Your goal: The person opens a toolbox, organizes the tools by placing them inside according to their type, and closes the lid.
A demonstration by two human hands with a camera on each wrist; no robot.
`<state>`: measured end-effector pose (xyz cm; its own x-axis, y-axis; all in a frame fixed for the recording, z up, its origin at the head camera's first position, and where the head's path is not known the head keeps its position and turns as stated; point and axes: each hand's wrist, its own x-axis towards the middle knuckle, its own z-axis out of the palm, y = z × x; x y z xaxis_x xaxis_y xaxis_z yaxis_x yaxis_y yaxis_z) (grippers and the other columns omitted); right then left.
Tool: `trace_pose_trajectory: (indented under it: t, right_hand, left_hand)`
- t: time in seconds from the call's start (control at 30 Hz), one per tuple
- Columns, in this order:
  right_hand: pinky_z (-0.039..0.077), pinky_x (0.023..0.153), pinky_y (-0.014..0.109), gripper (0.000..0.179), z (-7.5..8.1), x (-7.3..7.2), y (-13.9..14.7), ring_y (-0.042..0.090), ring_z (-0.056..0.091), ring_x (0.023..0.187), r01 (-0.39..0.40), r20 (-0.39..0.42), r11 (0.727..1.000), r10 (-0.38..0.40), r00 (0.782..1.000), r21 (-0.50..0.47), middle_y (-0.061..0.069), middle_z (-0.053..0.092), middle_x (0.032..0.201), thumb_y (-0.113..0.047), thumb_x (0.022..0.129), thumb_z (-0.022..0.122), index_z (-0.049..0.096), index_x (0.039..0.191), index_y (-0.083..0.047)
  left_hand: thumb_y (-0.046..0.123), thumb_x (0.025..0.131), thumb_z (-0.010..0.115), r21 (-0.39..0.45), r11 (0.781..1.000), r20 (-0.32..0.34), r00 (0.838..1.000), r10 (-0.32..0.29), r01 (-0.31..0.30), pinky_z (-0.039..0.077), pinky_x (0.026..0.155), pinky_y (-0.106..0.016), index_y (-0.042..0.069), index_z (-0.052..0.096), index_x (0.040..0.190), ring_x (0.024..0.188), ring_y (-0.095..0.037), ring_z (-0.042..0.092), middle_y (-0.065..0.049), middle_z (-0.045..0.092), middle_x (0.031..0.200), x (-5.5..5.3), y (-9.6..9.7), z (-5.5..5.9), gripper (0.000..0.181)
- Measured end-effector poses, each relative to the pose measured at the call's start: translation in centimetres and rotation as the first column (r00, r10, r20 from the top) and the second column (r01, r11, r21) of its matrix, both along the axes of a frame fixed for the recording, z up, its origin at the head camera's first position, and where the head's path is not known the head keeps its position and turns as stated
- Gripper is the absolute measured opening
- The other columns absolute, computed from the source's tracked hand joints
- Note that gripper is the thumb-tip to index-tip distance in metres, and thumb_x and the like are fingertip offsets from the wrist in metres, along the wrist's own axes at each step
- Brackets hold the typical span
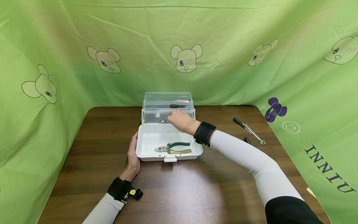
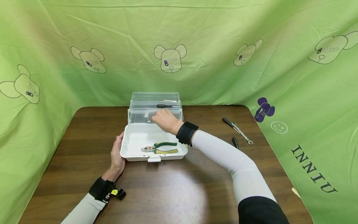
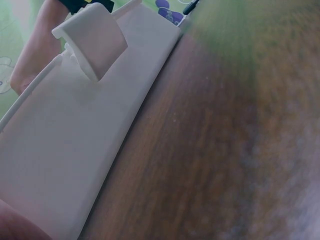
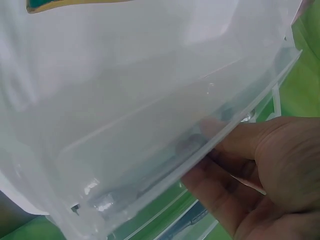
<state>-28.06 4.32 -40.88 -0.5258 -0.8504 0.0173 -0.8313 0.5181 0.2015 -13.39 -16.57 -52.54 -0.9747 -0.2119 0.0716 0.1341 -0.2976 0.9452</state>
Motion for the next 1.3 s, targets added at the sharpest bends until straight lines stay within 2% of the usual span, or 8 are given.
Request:
trace_pose_trajectory:
  t: [0.3, 0.7, 1.0, 1.1, 1.3]
  right_hand:
    - [0.038, 0.061, 0.028, 0.025, -0.2, 0.1, 0.1, 0.014, 0.040, 0.063, 0.013, -0.025, 1.000, -0.013, 1.000, 0.012, 0.008, 0.074, 0.086, 0.001, 0.106, 0.059, 0.077, 0.092, -0.009]
    - [0.036, 0.057, 0.027, 0.023, -0.1, 0.3, 0.2, 0.014, 0.044, 0.062, 0.016, -0.015, 1.000, -0.016, 1.000, 0.003, 0.008, 0.073, 0.086, 0.002, 0.104, 0.061, 0.079, 0.095, -0.009]
    - [0.026, 0.055, 0.027, 0.028, -0.1, 0.1, 0.6, 0.013, 0.034, 0.058, 0.002, -0.026, 1.000, -0.003, 1.000, -0.029, 0.007, 0.070, 0.078, 0.000, 0.105, 0.058, 0.074, 0.085, -0.011]
    - [0.026, 0.054, 0.026, 0.029, 0.0, 0.2, 0.7, 0.013, 0.034, 0.057, -0.005, -0.040, 0.999, 0.003, 0.999, -0.049, 0.007, 0.068, 0.076, 0.001, 0.104, 0.058, 0.072, 0.081, -0.011]
    - [0.030, 0.052, 0.027, 0.022, 0.6, 0.4, 1.1, 0.013, 0.038, 0.057, -0.025, -0.055, 0.996, 0.020, 0.998, -0.081, 0.007, 0.069, 0.076, -0.004, 0.101, 0.065, 0.073, 0.081, -0.009]
  left_hand:
    - [0.043, 0.115, 0.024, -0.001, 1.000, 0.006, 1.000, 0.005, -0.005, 0.012, 0.130, -0.051, -0.004, 0.021, 0.166, 0.160, -0.031, 0.019, -0.020, 0.022, 0.173, 0.1, 0.0, 0.0, 0.069]
    - [0.042, 0.116, 0.023, -0.004, 1.000, 0.011, 1.000, 0.007, -0.007, 0.012, 0.131, -0.051, -0.004, 0.021, 0.166, 0.160, -0.031, 0.018, -0.020, 0.022, 0.173, 0.0, 0.0, 0.2, 0.068]
    - [0.044, 0.115, 0.023, 0.006, 1.000, 0.007, 1.000, -0.001, 0.001, 0.014, 0.129, -0.052, -0.003, 0.021, 0.166, 0.159, -0.031, 0.021, -0.020, 0.023, 0.173, 0.0, 0.0, 0.1, 0.069]
    - [0.044, 0.115, 0.023, 0.007, 1.000, 0.008, 1.000, -0.001, 0.001, 0.014, 0.129, -0.051, -0.003, 0.020, 0.166, 0.159, -0.031, 0.021, -0.020, 0.023, 0.173, 0.0, 0.0, 0.1, 0.069]
    - [0.044, 0.115, 0.023, 0.013, 1.000, -0.003, 1.000, -0.004, 0.004, 0.013, 0.130, -0.051, -0.005, 0.020, 0.166, 0.159, -0.032, 0.020, -0.021, 0.023, 0.173, -0.1, 0.0, 0.1, 0.070]
